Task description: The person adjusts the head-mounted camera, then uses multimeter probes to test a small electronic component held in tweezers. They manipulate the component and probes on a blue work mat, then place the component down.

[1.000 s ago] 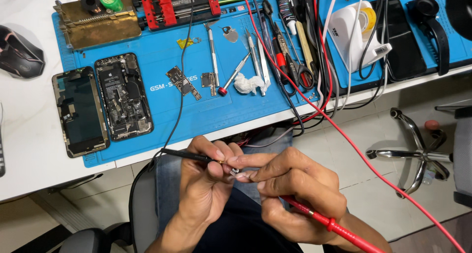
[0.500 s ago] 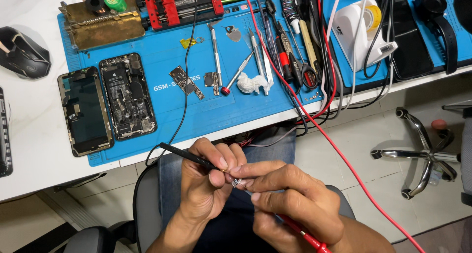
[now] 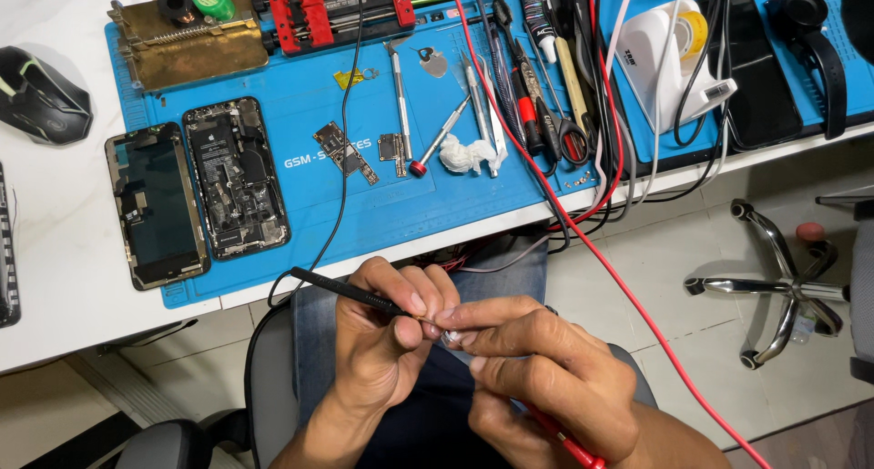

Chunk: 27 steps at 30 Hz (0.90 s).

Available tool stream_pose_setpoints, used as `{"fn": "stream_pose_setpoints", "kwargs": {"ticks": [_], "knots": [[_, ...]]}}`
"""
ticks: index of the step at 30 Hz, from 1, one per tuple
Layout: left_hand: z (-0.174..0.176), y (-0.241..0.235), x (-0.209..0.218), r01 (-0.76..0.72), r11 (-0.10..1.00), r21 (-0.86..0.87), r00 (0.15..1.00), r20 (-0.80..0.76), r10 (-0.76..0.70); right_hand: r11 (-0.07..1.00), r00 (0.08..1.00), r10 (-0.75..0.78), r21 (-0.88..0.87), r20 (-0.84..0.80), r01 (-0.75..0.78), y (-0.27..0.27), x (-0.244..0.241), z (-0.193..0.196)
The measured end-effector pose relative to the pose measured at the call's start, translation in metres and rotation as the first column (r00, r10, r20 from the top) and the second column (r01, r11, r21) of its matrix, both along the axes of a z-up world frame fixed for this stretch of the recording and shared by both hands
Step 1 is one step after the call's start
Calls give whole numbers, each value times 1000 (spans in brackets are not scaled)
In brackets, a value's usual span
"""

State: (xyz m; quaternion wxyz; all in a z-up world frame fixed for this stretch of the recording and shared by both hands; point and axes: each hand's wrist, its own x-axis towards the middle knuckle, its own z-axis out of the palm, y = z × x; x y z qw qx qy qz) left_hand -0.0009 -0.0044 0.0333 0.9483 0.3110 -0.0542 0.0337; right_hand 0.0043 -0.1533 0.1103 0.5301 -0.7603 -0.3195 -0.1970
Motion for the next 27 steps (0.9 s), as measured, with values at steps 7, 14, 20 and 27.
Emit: {"fn": "stream_pose_setpoints", "kwargs": {"ticks": [7,14,20,27], "knots": [[0,-1,0,-45,998,34,999,5,45,999,999,48,-16,-15,-49,-3,4,4],[-3,0,-2,27,999,-35,998,-51,-29,998,993,53,35,-109,-50,-3,2,9],[-4,-1,-1,35,998,-49,998,-48,-38,998,997,55,33,-62,-54,-2,3,8],[-3,-2,0,22,999,-23,999,-40,-23,999,999,46,-24,-27,-46,-4,5,7]]}}
